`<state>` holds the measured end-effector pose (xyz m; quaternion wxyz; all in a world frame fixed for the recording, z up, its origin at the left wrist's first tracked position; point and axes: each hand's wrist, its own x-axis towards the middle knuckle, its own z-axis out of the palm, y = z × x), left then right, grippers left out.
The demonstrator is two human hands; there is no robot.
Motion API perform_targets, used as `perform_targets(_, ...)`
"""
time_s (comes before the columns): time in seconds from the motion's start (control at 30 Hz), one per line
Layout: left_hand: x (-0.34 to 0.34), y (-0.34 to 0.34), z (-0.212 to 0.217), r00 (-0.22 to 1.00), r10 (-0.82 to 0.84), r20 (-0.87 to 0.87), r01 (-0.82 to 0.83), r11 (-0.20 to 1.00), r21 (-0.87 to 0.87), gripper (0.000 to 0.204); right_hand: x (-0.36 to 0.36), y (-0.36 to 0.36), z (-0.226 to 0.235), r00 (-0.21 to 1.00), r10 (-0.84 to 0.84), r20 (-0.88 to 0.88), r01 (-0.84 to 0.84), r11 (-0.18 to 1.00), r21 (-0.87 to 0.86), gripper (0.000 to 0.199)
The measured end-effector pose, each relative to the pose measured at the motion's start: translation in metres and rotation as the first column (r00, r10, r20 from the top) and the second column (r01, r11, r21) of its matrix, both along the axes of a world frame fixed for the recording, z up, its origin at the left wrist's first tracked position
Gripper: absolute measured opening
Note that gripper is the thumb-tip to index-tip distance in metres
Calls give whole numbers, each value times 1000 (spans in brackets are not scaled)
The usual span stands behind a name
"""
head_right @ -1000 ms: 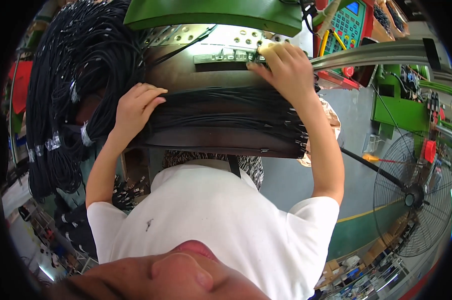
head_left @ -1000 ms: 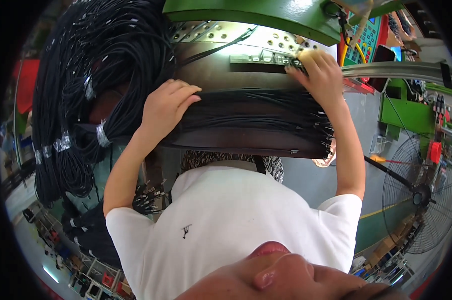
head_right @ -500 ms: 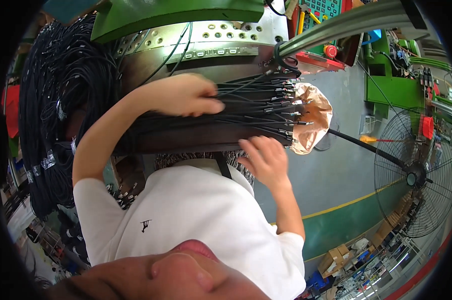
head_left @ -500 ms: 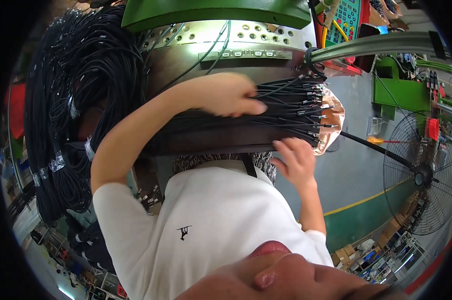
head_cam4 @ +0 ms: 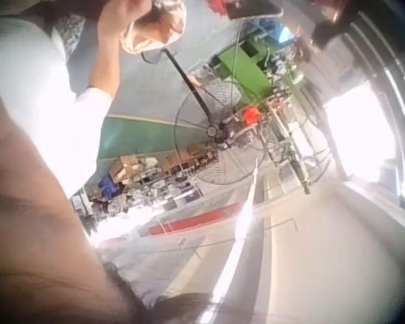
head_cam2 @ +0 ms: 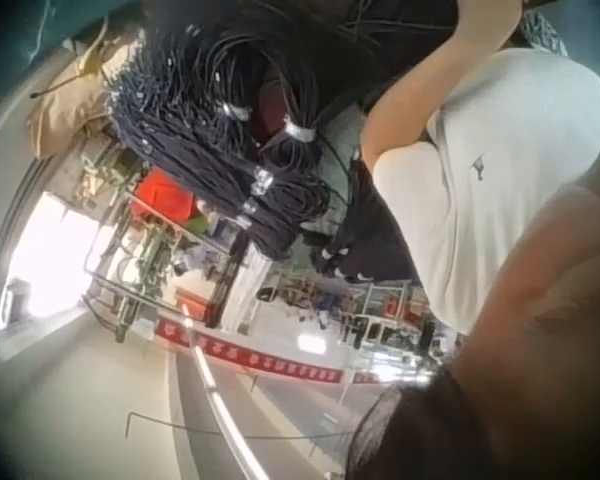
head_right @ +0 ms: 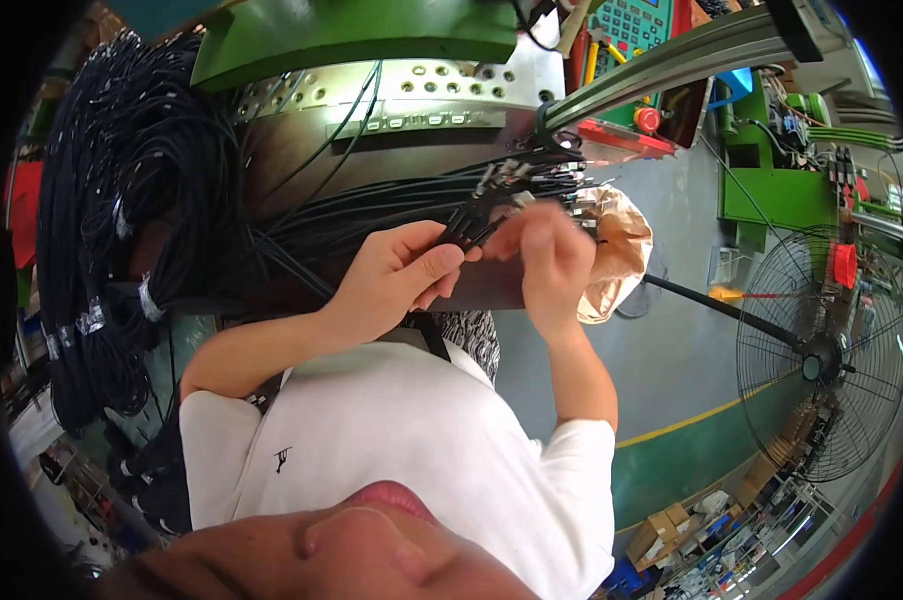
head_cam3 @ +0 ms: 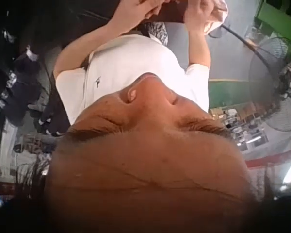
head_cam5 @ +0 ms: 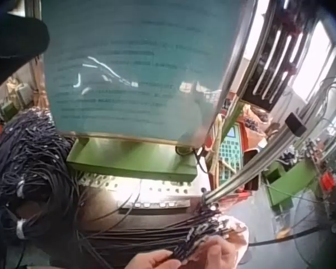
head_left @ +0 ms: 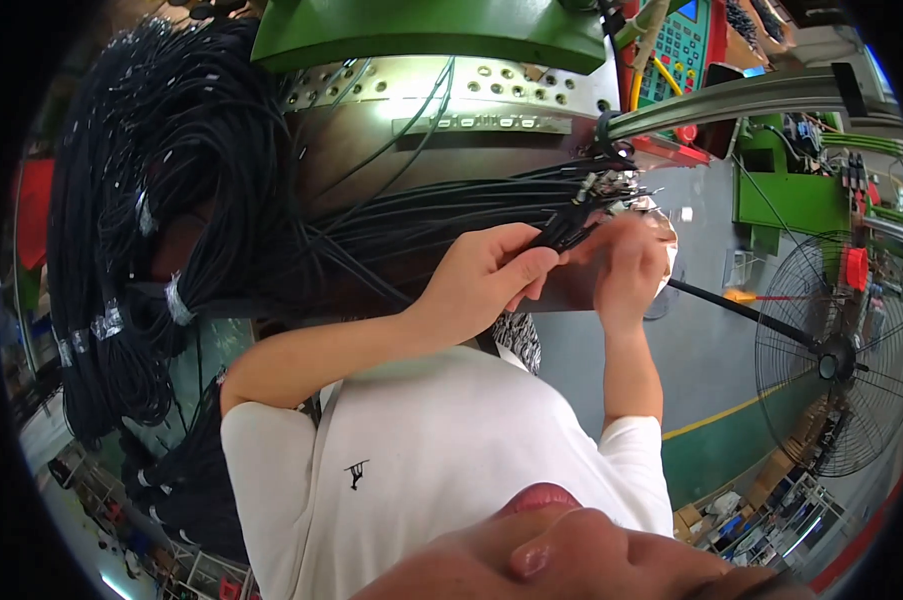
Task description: The worker is aligning several black cables and inserting them into a metal testing or assembly fixture on a workbench.
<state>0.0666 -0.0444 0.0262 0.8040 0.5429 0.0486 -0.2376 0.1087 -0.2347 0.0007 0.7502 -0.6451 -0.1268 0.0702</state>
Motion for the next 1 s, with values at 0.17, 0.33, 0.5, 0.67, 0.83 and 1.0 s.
perform_targets(0.17,-26,5,-24,968,253,5,-252,965,76,17,13,63,18,904,216,-370,-277,954,-118,22)
perform_targets(0.33,-36,33,-27,945,324,-41,-326,943,-72,29,35,76,-8,847,523,94,-497,842,-207,30)
perform_targets(0.5,-40,41,-23,924,344,-168,-364,925,-110,27,102,83,-26,666,477,574,260,573,-778,25)
perform_targets(0.67,-41,44,-27,890,385,-246,-430,887,-167,23,69,83,-21,656,560,506,38,645,-763,22)
perform_targets(0.83,-41,40,-28,894,342,-288,-404,893,-195,22,46,94,-14,359,536,764,261,728,-634,33)
perform_targets(1.0,-56,43,-33,911,387,-143,-401,911,-93,21,55,101,-21,439,447,779,202,796,-571,31)
